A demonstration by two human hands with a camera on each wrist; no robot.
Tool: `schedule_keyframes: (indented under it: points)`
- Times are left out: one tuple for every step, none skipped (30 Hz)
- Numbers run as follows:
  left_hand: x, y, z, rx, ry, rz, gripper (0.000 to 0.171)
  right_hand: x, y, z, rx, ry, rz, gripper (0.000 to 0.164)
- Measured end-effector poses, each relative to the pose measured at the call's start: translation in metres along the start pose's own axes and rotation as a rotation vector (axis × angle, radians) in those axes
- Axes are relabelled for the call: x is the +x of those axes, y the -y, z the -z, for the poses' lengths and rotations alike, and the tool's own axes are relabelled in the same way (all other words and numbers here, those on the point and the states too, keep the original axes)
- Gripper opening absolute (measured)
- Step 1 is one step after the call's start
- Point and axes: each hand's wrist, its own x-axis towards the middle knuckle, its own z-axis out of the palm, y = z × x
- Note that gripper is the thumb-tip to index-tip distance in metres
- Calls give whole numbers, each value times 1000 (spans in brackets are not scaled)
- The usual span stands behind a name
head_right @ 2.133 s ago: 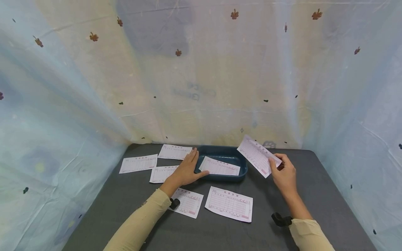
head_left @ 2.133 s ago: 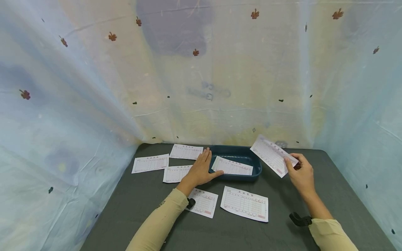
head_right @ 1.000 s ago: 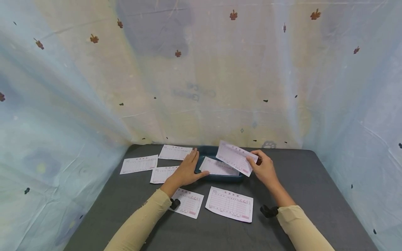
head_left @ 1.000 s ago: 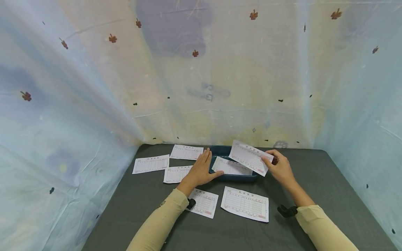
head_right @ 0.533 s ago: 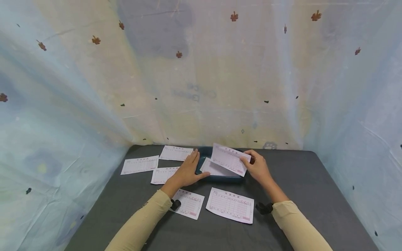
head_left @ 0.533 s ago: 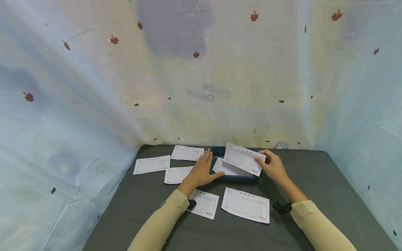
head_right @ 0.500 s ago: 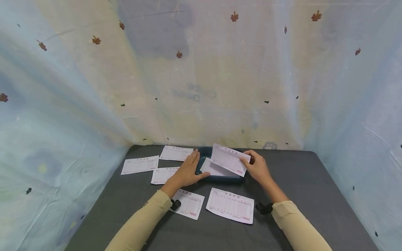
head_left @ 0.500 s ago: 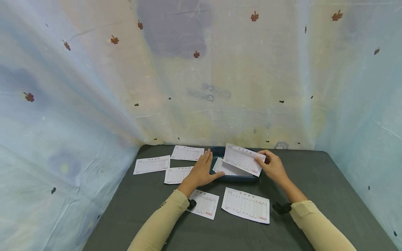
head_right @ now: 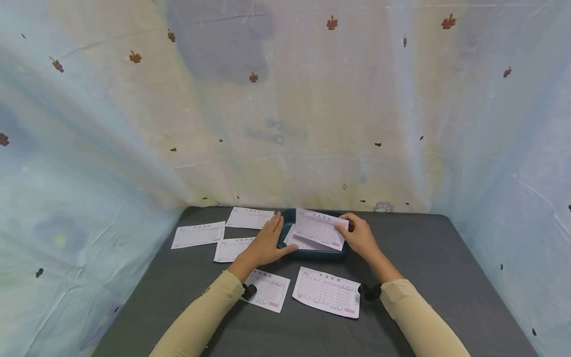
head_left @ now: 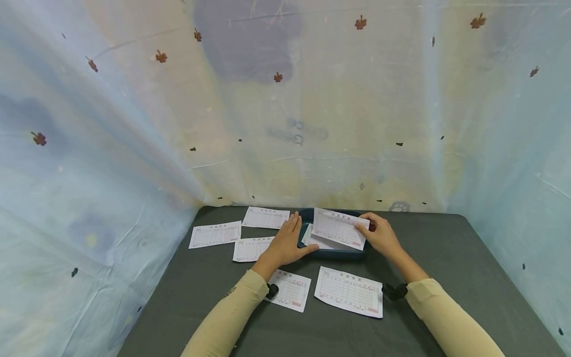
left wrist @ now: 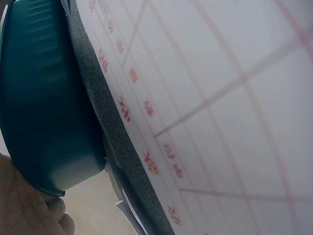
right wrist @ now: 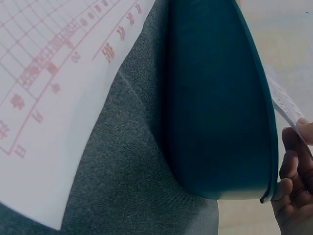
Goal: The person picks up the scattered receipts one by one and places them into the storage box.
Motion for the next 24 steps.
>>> schedule_keyframes:
  points:
    - [0, 0, 0, 0, 4, 3, 119, 1, -1, -1, 2, 5, -1, 23]
    - [0, 0, 0, 1, 4, 4, 119, 2, -1, -1, 4, 13, 1, 22]
    - [0, 0, 0, 1, 3, 2, 119, 3, -1, -2, 7, 20, 3, 22]
    - [0, 1, -1, 1, 3, 2, 120, 4, -2, -3, 7, 24, 4, 21]
    - [0, 1, -1, 2, 3, 1, 120, 4, -2, -4, 8, 30, 6, 20]
    - [1, 1, -1, 5, 2, 0, 120, 5, -2, -5, 9, 35, 7, 19]
    - [0, 1, -1, 5, 1, 0, 120, 5, -2, -6, 8, 40, 7, 19]
    - [0, 1, -1, 6, -3, -3, 120, 6, -1, -6, 4, 45, 8, 19]
    - [0, 1, -1, 7, -2, -3, 120, 6, -1, -7, 3, 49, 6, 19]
    - [0, 0, -1, 7, 0, -3, 120, 7, -1, -7, 1, 52, 2, 18]
    - [0, 0, -1, 10, 3, -2, 120, 7, -1, -8, 0, 58, 1, 18]
    - [0, 0, -1, 9, 3, -2, 120, 8, -1, -8, -2, 63, -2, 18]
    - [1, 0, -1, 7, 5, -2, 119, 8, -1, -8, -5, 69, -3, 17]
    - [1, 0, -1, 5, 6, 0, 119, 8, 0, -9, -5, 75, -6, 17]
    - [1, 0, -1, 5, 7, 0, 119, 9, 0, -9, -7, 82, -5, 17]
    - [1, 0, -1, 6, 8, 1, 119, 9, 0, -10, -12, 87, -7, 17]
    - [1, 0, -1, 6, 7, 1, 118, 10, 0, -10, -19, 92, -7, 17]
    - [0, 0, -1, 5, 6, 2, 118, 10, 0, -10, -29, 97, -7, 17]
    - [0, 0, -1, 4, 7, 3, 118, 11, 0, -11, -41, 101, -5, 17]
    - [0, 0, 0, 6, 7, 4, 118, 11, 0, -11, -54, 105, -5, 17]
    - [0, -1, 0, 7, 7, 4, 118, 12, 0, -12, -68, 106, -5, 18]
    - [0, -1, 0, 6, 7, 4, 118, 12, 0, -12, -78, 111, -9, 18]
    - [-1, -1, 0, 6, 6, 5, 118, 13, 0, -12, -92, 118, -9, 18]
    - [-1, -1, 1, 8, 8, 7, 119, 13, 0, -13, -104, 125, -6, 19]
